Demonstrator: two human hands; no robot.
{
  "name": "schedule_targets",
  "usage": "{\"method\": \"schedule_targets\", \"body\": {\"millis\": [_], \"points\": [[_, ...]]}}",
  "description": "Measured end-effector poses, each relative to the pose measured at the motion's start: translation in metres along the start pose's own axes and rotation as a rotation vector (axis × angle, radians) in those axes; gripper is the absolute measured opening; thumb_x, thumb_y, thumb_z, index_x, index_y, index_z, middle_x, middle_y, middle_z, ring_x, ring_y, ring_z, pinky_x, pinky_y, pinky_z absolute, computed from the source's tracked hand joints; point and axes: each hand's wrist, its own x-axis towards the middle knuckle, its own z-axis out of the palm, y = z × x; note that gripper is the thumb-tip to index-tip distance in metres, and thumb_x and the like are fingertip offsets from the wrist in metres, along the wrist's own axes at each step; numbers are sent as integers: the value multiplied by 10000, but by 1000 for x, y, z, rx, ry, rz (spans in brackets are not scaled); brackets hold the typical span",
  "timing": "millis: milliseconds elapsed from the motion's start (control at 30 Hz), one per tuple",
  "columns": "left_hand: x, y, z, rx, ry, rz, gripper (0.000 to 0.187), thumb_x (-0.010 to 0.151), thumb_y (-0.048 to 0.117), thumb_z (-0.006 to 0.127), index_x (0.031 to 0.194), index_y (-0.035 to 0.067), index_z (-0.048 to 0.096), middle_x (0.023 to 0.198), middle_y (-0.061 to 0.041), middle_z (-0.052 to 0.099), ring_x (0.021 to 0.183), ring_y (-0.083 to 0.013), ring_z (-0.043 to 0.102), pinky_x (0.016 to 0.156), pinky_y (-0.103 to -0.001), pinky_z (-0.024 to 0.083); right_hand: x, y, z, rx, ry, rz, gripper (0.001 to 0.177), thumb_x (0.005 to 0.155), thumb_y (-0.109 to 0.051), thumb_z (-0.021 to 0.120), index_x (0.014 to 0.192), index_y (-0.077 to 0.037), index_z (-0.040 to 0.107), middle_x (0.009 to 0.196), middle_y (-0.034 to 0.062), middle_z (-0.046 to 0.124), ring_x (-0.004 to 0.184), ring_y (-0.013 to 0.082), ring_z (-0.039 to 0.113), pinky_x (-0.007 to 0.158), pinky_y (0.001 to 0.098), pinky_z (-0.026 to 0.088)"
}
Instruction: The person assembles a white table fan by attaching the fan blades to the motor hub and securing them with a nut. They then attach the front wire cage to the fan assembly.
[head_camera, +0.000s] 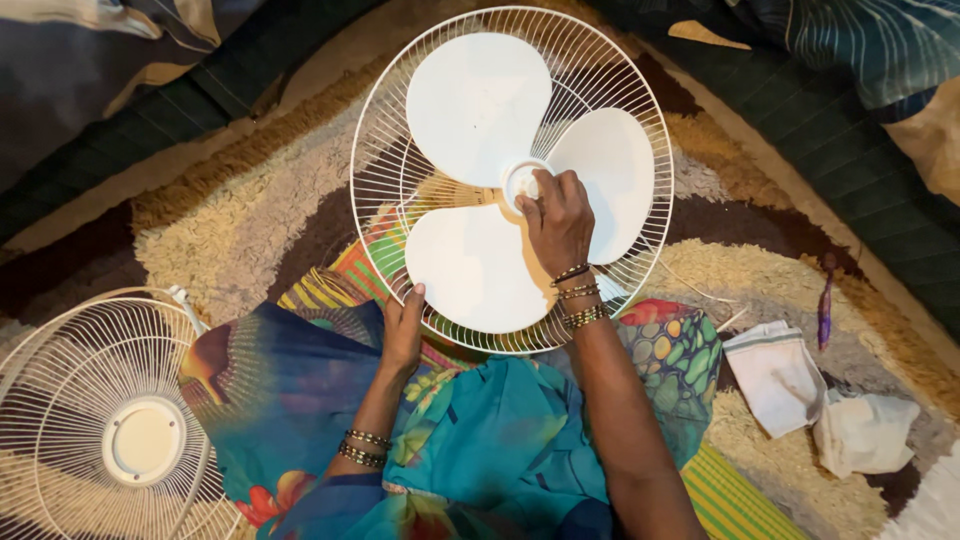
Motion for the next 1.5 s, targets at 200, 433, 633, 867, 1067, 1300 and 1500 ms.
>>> {"method": "schedule_targets", "body": {"millis": [200,433,633,867,1067,1300,1500], "points": [[-2,-4,-2,-6,6,-20,446,1054,288,520,1332,-54,585,1232,-124,675,1122,-192,613,991,-340,476,4,-6,-6,-24,2,-38,395,847,-182,831,1140,-9,632,982,132,551,893,322,582,760,452,482],[-2,-3,-2,-3,-1,-16,442,1058,286,504,1318,-63,584,1208,-132,674,1100,-192,613,977,-346,485,6,-5,-2,-36,16,-69,371,813,-125,841,1089,-5,624,1007,115,567,943,330,582,816,445,473],[-2,1,-1,40,-15,-12,449,1065,294,479,1328,-53,587,1226,-136,679,1122,-205,619,992,-348,482,7,-4,-3,-39,27,-112,403,800,-115,839,1126,15,640,1028,107,600,944,314,589,819,436,472],[-4,0,-2,28,-9,-37,414,1063,300,487,1279,-30,614,1177,-121,687,1066,-187,630,943,-344,510,9,-9,-7,-20,12,-124,393,790,-42,820,1138,35,655,1064,107,621,955,299,601,827,420,510],[-2,-17,-8,11,0,-43,359,1063,288,496,1214,-13,622,1068,-67,673,959,-141,610,853,-324,511,8,-5,-5,-57,4,-150,358,800,13,793,1138,31,675,1142,110,652,992,300,608,842,404,527],[-1,-42,-15,79,42,-57,349,1151,262,556,1206,-79,610,1042,-130,581,961,-187,522,846,-363,477,4,0,-4,-35,-11,-160,378,792,135,717,1143,-5,702,1192,90,668,1062,286,624,892,388,543],[1,-21,-6,2,23,-18,433,1061,285,507,1342,-40,562,1278,-140,654,1173,-213,606,1013,-347,482,-1,0,-5,-79,-29,-160,385,791,93,711,1152,-42,718,1266,115,663,1145,294,612,963,426,515]]}}
